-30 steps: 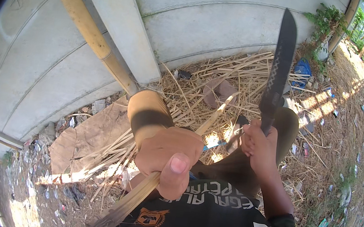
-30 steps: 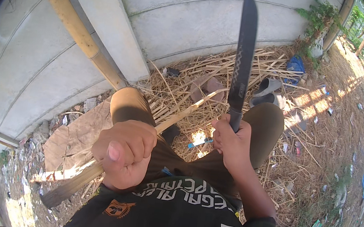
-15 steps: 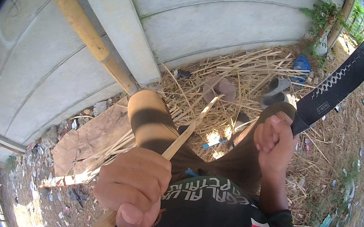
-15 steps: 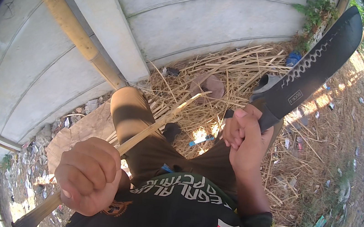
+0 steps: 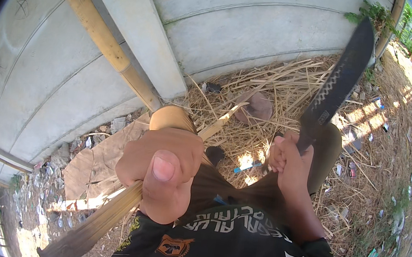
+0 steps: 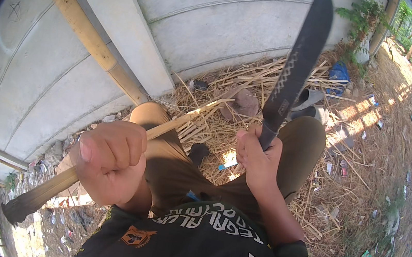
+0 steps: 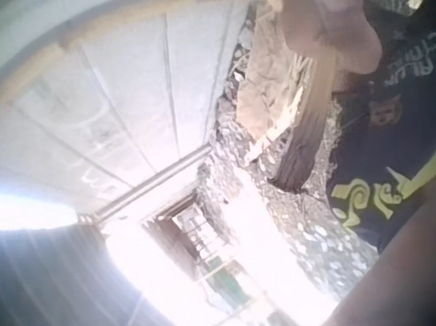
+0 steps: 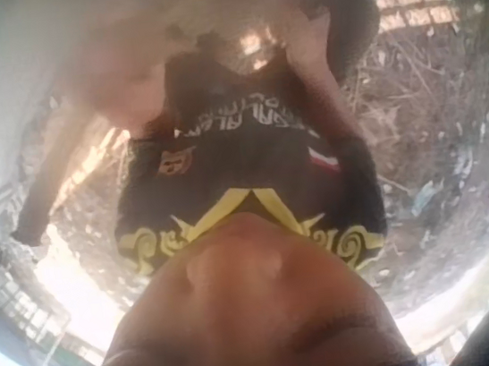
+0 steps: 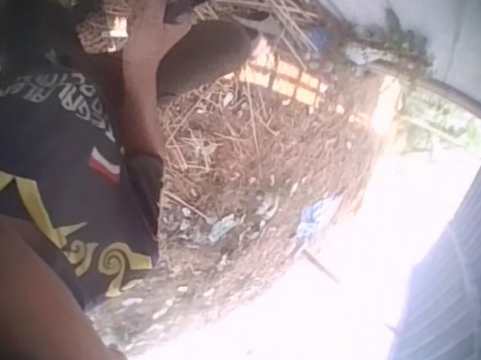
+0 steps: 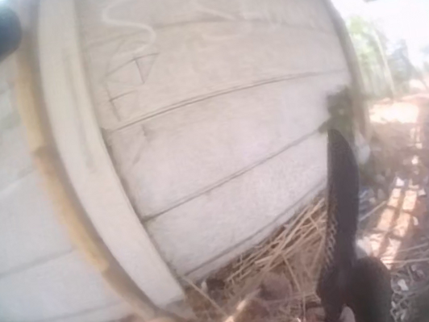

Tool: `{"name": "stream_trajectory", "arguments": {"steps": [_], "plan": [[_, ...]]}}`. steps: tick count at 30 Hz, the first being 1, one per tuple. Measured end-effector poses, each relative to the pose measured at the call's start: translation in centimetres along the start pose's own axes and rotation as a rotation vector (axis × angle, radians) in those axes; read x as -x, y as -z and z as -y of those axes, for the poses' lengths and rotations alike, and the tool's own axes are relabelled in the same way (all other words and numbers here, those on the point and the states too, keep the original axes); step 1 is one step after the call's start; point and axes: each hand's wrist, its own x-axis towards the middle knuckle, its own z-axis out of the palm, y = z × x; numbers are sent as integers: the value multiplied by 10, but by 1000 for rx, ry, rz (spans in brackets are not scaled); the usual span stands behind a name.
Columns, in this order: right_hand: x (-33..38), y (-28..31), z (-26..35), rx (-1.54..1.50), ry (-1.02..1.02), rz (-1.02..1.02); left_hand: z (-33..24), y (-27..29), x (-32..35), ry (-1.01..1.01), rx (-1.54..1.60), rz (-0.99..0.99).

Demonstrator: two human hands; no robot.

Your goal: The person sits on the ground and uses a machete to split a long bamboo stick into thin strips. They hold the bamboo with one hand and repeatedly strike it with the machete to separate the fibers, creating a pile of bamboo strips on the ground.

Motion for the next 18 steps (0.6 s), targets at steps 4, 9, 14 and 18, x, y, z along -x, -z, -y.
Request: {"name": "stream_trajectory", "arguments": {"steps": [4, 9, 14, 18], "plan": [[21, 27, -63, -266, 13, 36, 7, -2, -9, 9, 84, 28], [12, 34, -57, 605, -458, 164, 4, 3, -1, 30, 46, 6], [-1, 6, 1, 133, -46, 42, 2, 9, -3, 22, 53, -13], [8, 7, -53, 242, -448, 89, 5, 4, -4, 69, 65, -53]]}}
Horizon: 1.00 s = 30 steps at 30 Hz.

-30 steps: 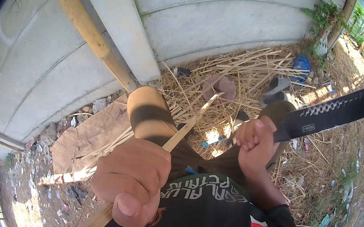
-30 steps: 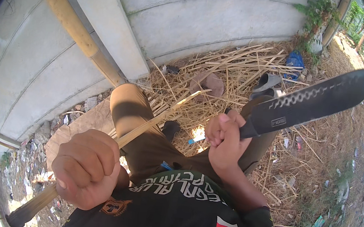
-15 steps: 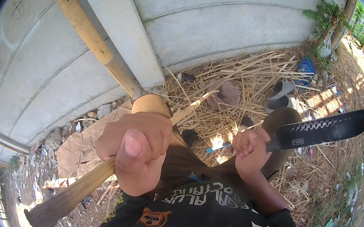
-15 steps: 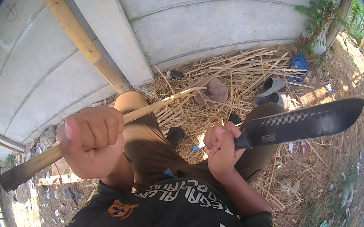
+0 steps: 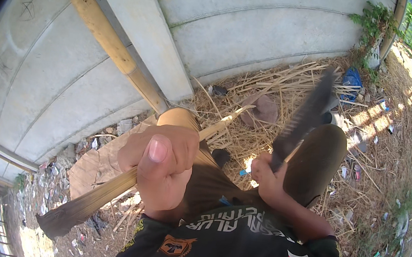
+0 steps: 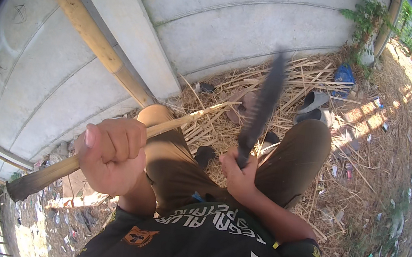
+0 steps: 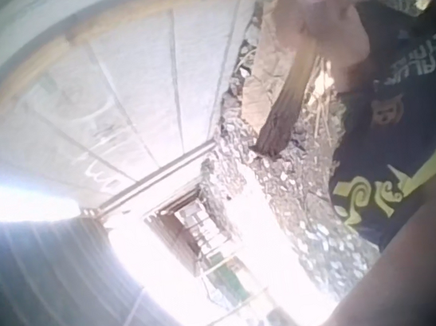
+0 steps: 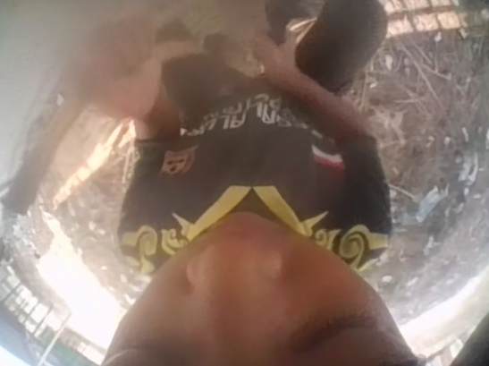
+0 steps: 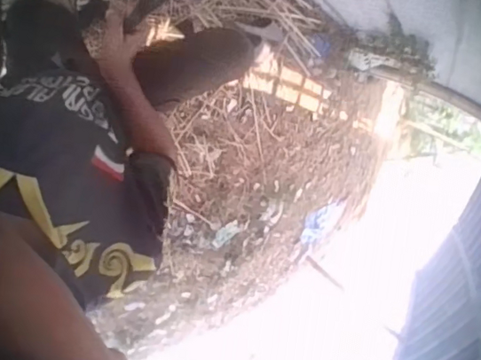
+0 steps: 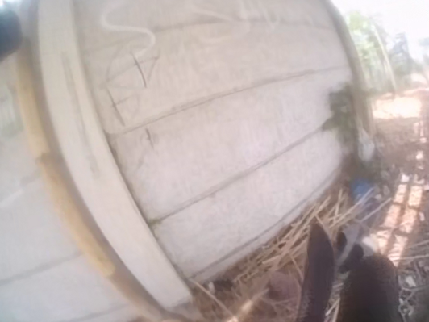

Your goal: The person sits on the ground and uses a machete to split a long bamboo stick into thin strips. They hold the bamboo with one hand and repeatedly strike it with the machete to separate the fibers, creating a pile of bamboo strips on the ground.

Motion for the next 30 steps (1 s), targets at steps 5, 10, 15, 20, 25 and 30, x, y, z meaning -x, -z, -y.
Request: {"name": "stream_trajectory", "arguments": {"steps": [5, 10, 15, 20, 25, 30], "plan": [[-16, 24, -2, 281, -182, 12, 2, 13, -2, -31, 28, -30], [12, 0, 76, -167, 377, -1, -7, 18, 1, -14, 6, -42], [-32, 14, -48, 100, 76, 63, 3, 6, -3, -8, 72, -120], [-25, -5, -20, 391, -73, 50, -8, 22, 0, -3, 23, -36], [-31, 1, 29, 316, 462, -54, -12, 12, -4, -2, 43, -165], [-13, -14, 92, -134, 547, -80, -18, 3, 3, -95, 13, -330]]}}
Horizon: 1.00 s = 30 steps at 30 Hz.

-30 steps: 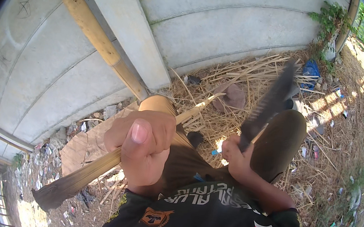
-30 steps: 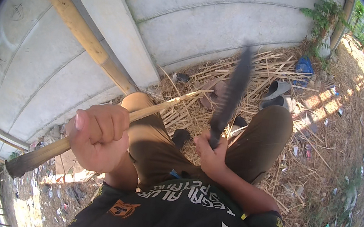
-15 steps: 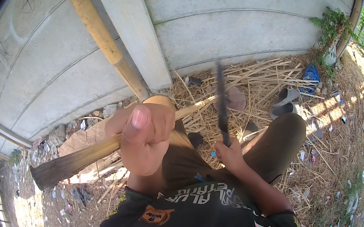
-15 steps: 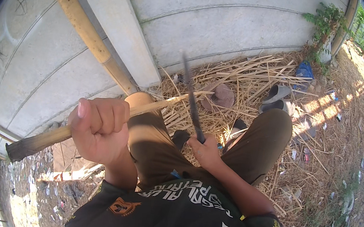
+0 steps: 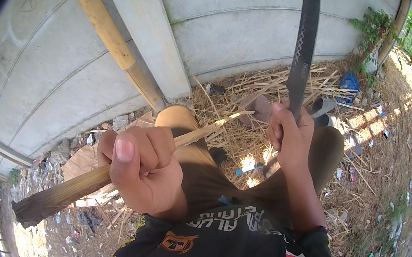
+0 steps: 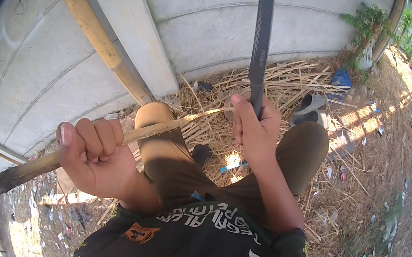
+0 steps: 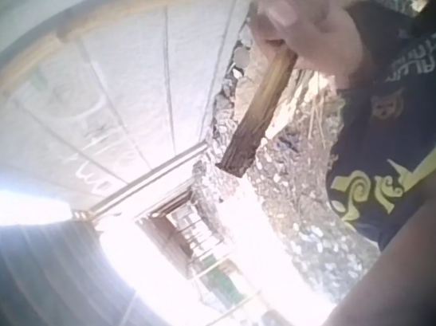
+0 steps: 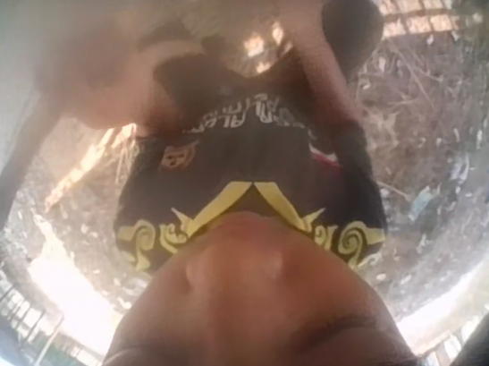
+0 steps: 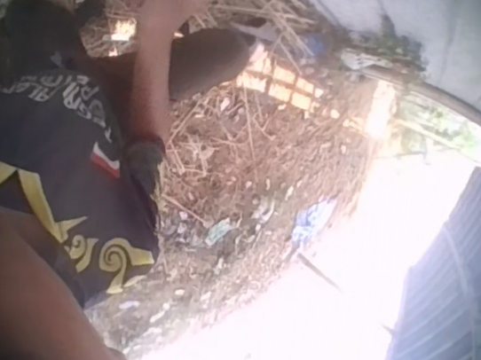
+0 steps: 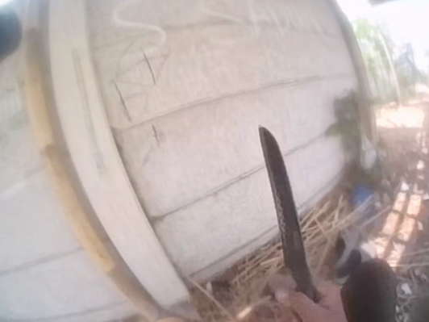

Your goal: The person sits on the ground and uses a machete to split a long bamboo stick into thin strips. They hold the bamboo with one hand and repeatedly strike it with the machete to separate the fibers, creating a pile of bamboo strips on the ground.

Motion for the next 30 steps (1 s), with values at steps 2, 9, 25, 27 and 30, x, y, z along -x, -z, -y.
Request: {"name": "stream_trajectory", "arguments": {"steps": [2, 9, 25, 27, 30], "plan": [[-9, -9, 13, -173, 119, 14, 0, -3, 5, -10, -41, -45], [-52, -13, 28, -435, 271, -90, 12, -5, -3, 11, -68, 33], [-116, 51, -36, -435, -430, -487, 137, 15, -159, 325, 184, 388], [-119, 62, -39, -423, -505, -481, 164, 10, -166, 330, 176, 360], [-94, 66, -52, -325, -538, -400, 180, 18, -155, 452, 167, 316]]}}
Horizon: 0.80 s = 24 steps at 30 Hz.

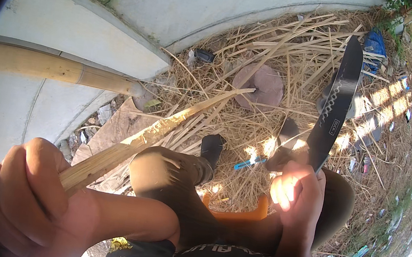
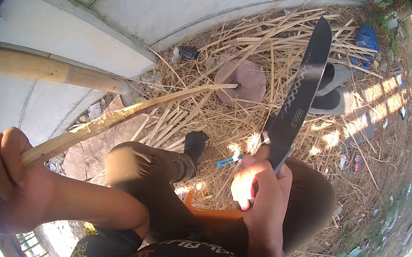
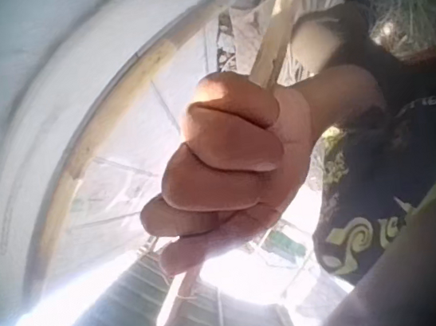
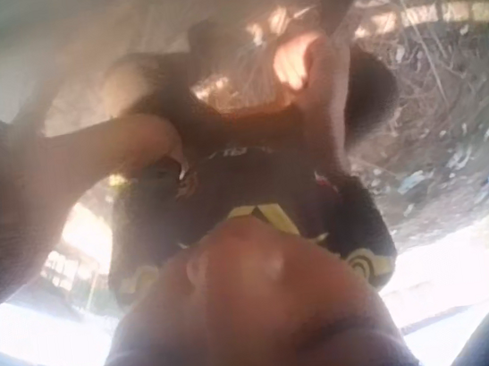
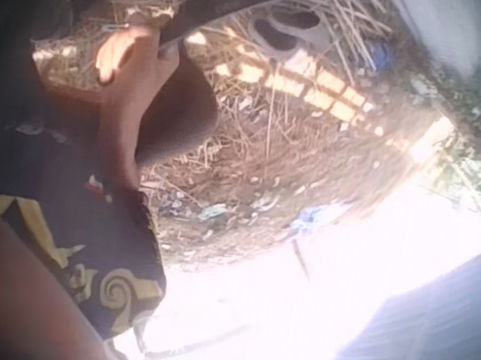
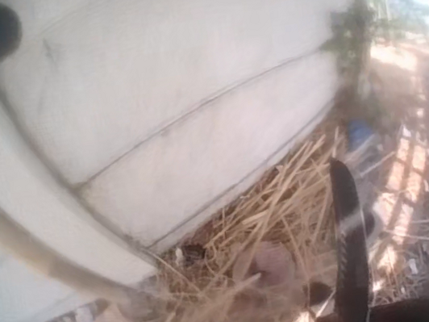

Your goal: The person sits on the ground and uses a machete to split a long bamboo stick into thin strips. They hold the bamboo with one hand and repeatedly strike it with the machete to separate the fibers, creating a pile of bamboo strips on the ground.

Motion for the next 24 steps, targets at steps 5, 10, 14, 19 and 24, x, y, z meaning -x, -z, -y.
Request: {"name": "stream_trajectory", "arguments": {"steps": [5, 10, 14, 19, 24], "plan": [[21, 27, -37, 126, -136, -93, -21, -11, 45, 98, -243, -10], [5, 19, -48, 362, 38, -47, 2, -51, 64, -103, -192, -23], [-36, 18, -75, 345, 41, -1, 12, -67, 77, -85, -193, -118], [-43, 6, -121, 589, -49, -2, -1, -39, 102, -152, -194, -72], [-56, 38, -157, 651, -110, 96, 0, -35, 150, -235, -48, -109]]}}
